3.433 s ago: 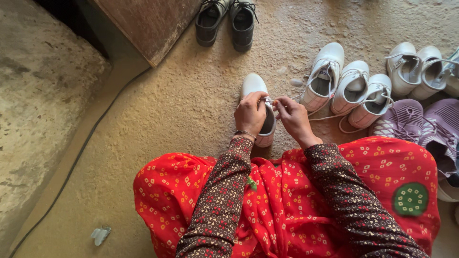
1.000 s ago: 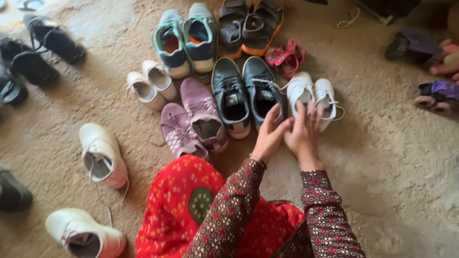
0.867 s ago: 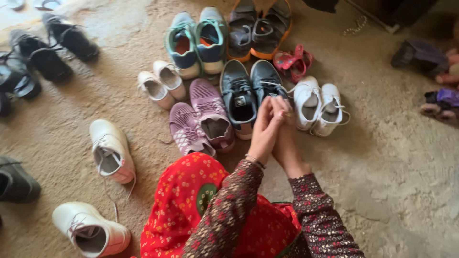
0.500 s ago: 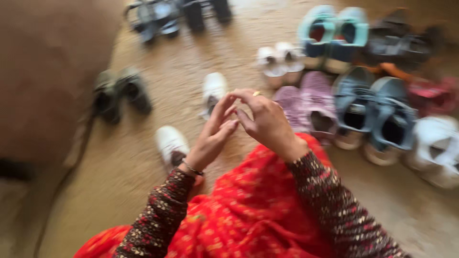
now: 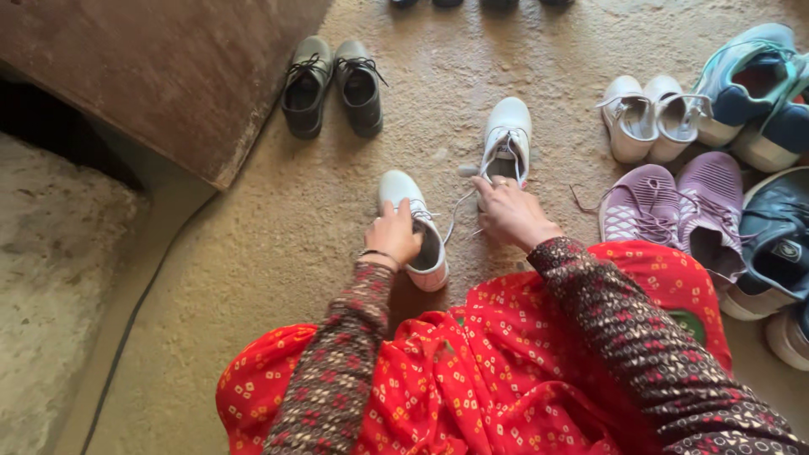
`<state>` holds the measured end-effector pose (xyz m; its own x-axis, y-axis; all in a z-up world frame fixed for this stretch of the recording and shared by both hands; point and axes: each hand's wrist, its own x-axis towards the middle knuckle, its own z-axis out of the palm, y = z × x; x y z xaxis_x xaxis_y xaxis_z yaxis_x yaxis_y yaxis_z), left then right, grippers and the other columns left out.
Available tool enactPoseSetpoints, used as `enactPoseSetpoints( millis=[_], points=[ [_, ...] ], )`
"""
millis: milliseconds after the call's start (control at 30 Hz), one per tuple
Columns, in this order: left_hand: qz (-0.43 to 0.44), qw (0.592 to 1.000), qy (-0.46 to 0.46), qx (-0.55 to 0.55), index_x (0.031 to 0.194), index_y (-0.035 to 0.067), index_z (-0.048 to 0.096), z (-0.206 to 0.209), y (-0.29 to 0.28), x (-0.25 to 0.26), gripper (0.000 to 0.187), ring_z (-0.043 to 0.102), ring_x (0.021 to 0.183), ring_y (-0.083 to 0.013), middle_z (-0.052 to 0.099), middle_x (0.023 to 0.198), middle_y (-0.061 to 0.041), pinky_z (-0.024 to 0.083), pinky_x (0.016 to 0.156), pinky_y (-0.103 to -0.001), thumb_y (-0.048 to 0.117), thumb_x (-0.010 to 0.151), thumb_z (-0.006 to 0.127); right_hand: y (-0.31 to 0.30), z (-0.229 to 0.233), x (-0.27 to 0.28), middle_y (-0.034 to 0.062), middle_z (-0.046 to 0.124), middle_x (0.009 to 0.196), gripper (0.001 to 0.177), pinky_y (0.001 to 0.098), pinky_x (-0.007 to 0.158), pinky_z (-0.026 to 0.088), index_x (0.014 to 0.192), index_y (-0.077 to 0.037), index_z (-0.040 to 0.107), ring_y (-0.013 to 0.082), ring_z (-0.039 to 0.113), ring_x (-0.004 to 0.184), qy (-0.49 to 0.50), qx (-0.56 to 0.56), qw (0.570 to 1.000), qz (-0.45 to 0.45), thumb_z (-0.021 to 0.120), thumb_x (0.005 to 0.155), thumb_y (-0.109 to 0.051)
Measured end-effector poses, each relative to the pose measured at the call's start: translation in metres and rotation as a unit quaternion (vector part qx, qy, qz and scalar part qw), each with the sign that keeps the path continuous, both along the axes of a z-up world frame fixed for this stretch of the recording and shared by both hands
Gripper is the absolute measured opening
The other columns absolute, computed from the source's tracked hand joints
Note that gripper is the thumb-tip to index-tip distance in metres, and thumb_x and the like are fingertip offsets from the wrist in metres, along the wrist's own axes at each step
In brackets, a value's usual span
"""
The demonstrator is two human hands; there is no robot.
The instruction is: The person sits on the floor among a collection of shoes and unlaces a pair of white sneakers, pulling the laces out and re-threading them through the eyelets. They then move to a pair of black lace-up shoes, re-lacing them, and finish by adjusting the straps of a pair of sandals.
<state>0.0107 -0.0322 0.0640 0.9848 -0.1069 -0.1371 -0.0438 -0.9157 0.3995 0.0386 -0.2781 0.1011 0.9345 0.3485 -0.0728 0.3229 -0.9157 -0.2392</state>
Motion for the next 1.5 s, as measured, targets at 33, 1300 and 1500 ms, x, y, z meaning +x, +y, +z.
enactPoseSetpoints(
  millis=[33, 1300, 1500],
  points=[
    [0.013, 0.999, -0.008, 0.050, 0.137, 0.016, 0.052, 0.000, -0.005, 0.002, 0.051, 0.067, 0.100, -0.0467, 0.057, 0.127, -0.023, 0.055, 0.084, -0.058, 0.016, 0.088, 0.064, -0.001, -0.004, 0.004, 0.0244, 0.067, 0.106, 0.047, 0.0529, 0.072, 0.055, 0.136, -0.011, 0.053, 0.0411, 0.067, 0.097, -0.026, -0.005, 1.000, 0.001, 0.061, 0.091, -0.019],
    [0.334, 0.391, 0.261, -0.817, 0.121, 0.012, 0.059, -0.053, -0.073, -0.038, 0.042, 0.064, 0.095, -0.0270, 0.066, 0.104, -0.008, 0.056, 0.086, -0.041, 0.047, 0.097, 0.056, 0.005, 0.013, -0.020, 0.0076, 0.076, 0.081, 0.020, 0.0334, 0.063, 0.055, 0.094, -0.008, 0.078, 0.0187, 0.072, 0.069, 0.049, 0.284, 0.957, -0.032, 0.081, 0.085, -0.025],
    [0.346, 0.434, 0.271, -0.786, 0.119, 0.013, 0.060, -0.056, -0.075, -0.035, 0.053, 0.065, 0.090, -0.0229, 0.066, 0.103, -0.007, 0.057, 0.075, -0.040, 0.060, 0.096, 0.054, 0.005, 0.021, -0.012, 0.0071, 0.074, 0.086, 0.021, 0.0269, 0.064, 0.056, 0.098, -0.003, 0.072, 0.0116, 0.069, 0.074, 0.002, 0.477, 0.878, -0.046, 0.065, 0.104, -0.021]
  ],
)
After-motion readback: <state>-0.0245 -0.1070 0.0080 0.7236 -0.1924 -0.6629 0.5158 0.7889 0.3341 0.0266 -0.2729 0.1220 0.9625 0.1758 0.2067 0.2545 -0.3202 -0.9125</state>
